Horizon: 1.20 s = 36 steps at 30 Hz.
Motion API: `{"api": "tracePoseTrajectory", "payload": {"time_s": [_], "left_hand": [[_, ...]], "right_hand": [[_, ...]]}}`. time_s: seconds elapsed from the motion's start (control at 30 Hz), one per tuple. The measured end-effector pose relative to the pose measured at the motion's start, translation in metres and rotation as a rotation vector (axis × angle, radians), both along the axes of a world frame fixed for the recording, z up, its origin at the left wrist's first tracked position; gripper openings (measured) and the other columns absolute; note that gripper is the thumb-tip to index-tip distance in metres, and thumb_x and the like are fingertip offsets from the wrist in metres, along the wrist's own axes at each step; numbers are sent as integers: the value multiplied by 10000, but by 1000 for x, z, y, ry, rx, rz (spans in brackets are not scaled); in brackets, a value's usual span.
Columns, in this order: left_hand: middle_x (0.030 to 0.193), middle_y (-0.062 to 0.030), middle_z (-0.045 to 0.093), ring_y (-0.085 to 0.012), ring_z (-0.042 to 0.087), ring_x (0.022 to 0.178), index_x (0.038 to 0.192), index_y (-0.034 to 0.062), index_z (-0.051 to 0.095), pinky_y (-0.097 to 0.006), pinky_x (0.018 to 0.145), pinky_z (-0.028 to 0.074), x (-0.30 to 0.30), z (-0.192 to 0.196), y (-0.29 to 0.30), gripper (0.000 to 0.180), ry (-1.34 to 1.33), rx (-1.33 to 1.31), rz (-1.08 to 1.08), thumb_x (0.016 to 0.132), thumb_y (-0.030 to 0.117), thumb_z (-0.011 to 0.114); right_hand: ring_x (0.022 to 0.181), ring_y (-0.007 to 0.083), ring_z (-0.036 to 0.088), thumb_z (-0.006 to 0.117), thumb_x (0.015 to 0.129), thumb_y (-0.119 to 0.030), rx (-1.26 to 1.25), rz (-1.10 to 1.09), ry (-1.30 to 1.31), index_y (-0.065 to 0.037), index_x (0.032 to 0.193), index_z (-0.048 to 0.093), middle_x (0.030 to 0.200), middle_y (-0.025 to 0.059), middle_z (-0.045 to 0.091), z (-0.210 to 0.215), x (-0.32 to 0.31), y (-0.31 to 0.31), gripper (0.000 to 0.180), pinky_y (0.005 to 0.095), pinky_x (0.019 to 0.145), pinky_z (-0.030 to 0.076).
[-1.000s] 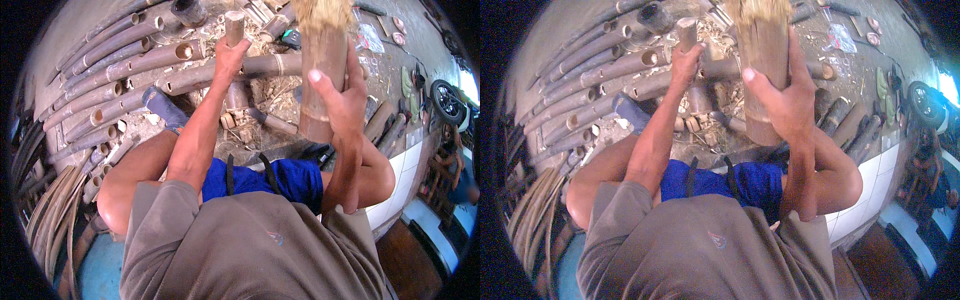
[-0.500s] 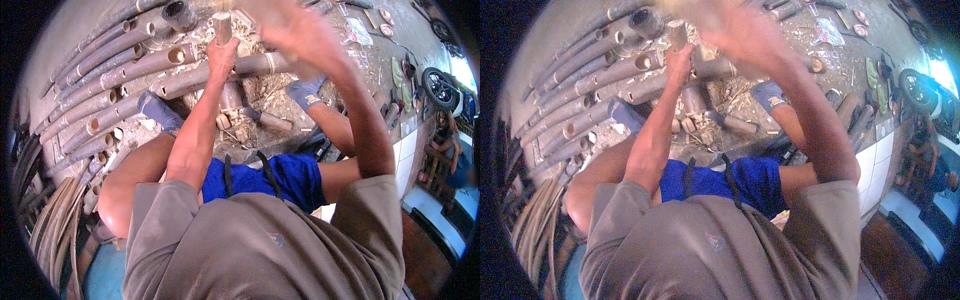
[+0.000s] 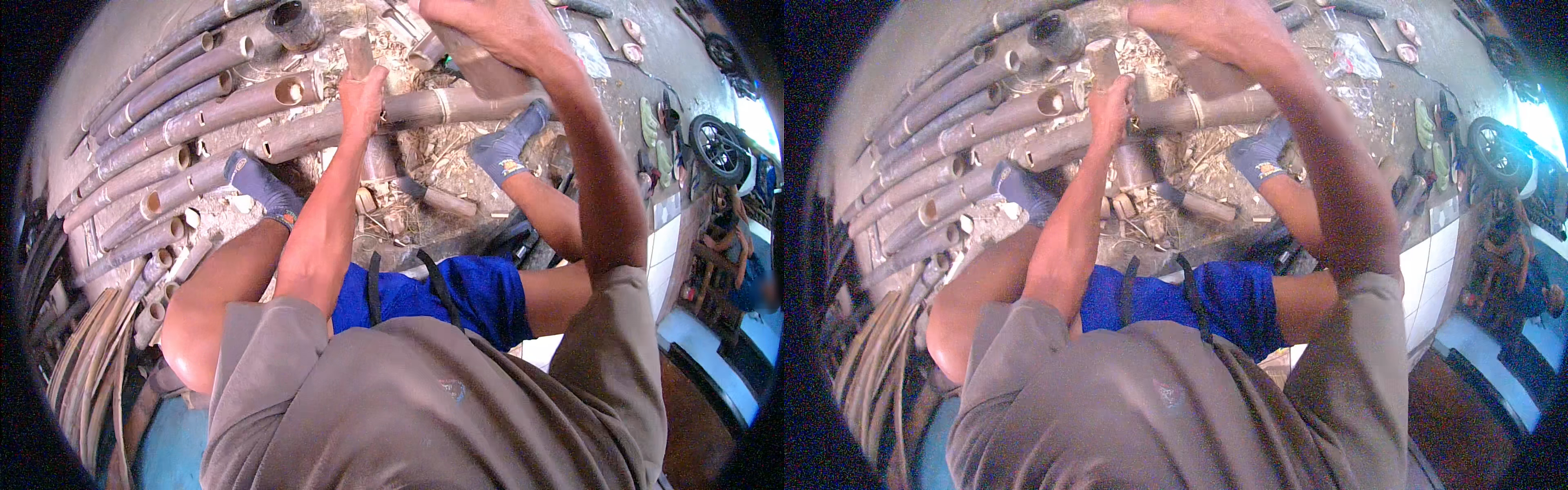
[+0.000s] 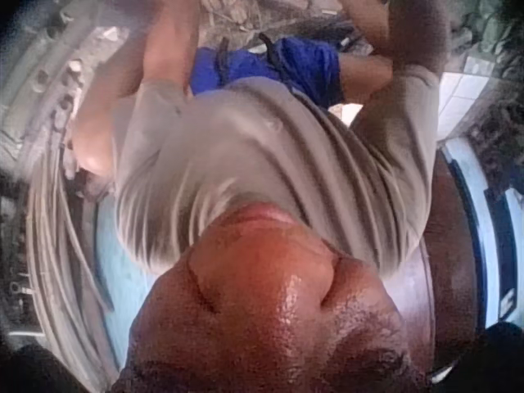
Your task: The person sits on the floor and uses a hand saw to cut a notch into a bamboo pole. They then use a wooden mallet to drive a smaller bamboo piece into the notch, repeating the process to assemble a joint. Finally, they lift and inspect the assembled bamboo structure.
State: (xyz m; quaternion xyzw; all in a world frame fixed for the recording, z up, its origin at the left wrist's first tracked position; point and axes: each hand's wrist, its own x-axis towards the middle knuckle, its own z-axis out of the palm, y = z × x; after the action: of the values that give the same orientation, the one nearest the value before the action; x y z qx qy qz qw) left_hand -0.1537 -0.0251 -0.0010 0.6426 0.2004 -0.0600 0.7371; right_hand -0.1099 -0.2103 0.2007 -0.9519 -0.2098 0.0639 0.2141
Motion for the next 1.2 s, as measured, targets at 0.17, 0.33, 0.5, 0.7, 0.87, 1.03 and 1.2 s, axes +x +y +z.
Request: {"api": "tracePoseTrajectory", "payload": {"time_s": [0.17, 0.33, 0.5, 0.7, 0.87, 1.03, 1.2], "left_hand": [[728, -23, 627, -126, 563, 607, 949, 22, 667, -323, 568, 467, 11, -28, 7, 302, -13, -28, 31, 814, 281, 742], [840, -57, 676, -164, 604, 742, 1062, -19, 686, -333, 694, 499, 8, -40, 4, 388, -50, 96, 34, 813, 271, 749], [761, -44, 605, -145, 539, 641, 1018, -8, 641, -322, 576, 460, 9, -13, -8, 262, -92, -386, 571, 845, 178, 704], [606, -4, 501, -104, 404, 408, 900, 76, 568, -282, 367, 328, 26, 27, 9, 154, -26, -444, 399, 865, 153, 697], [720, -23, 604, -126, 525, 548, 1002, 35, 629, -310, 493, 439, 11, -9, -3, 279, 20, -225, 326, 826, 201, 766], [914, -64, 671, -144, 609, 834, 1090, -30, 633, -328, 757, 501, -12, 1, -24, 326, -224, 73, 207, 842, 157, 731], [913, -66, 659, -156, 607, 825, 1105, -24, 615, -336, 768, 509, 0, -2, 21, 331, -2, -347, 679, 881, 197, 713]], "right_hand": [[1002, 435, 712, 726, 778, -575, -136, 8, 36, -89, 1376, 611, 1086, 303, 709, 8, -11, 16, 779, 510, 877, 565], [1018, 424, 710, 724, 806, -530, -86, -71, 102, -139, 1527, 476, 1082, 327, 706, 0, -29, 20, 857, 491, 908, 542], [1075, 351, 709, 729, 815, -571, 12, -237, 122, -190, 1566, 444, 1199, 306, 694, 15, -59, 17, 889, 410, 969, 518], [1163, 251, 662, 814, 826, -310, 427, -410, 89, -65, 1568, 415, 1298, 202, 677, -5, -86, 1, 877, 350, 1025, 492], [1211, 351, 661, 813, 812, -362, 587, -422, 120, -44, 1561, 408, 1313, 309, 647, 0, -88, 2, 909, 388, 1046, 494], [1169, 452, 663, 760, 841, -376, 177, -421, 195, -107, 1600, 338, 1236, 334, 666, -30, -117, 6, 910, 452, 1001, 517], [1206, 352, 664, 775, 823, -368, 186, -460, 424, -101, 1615, 304, 1307, 293, 654, -39, -197, -9, 960, 407, 1030, 499]]}}
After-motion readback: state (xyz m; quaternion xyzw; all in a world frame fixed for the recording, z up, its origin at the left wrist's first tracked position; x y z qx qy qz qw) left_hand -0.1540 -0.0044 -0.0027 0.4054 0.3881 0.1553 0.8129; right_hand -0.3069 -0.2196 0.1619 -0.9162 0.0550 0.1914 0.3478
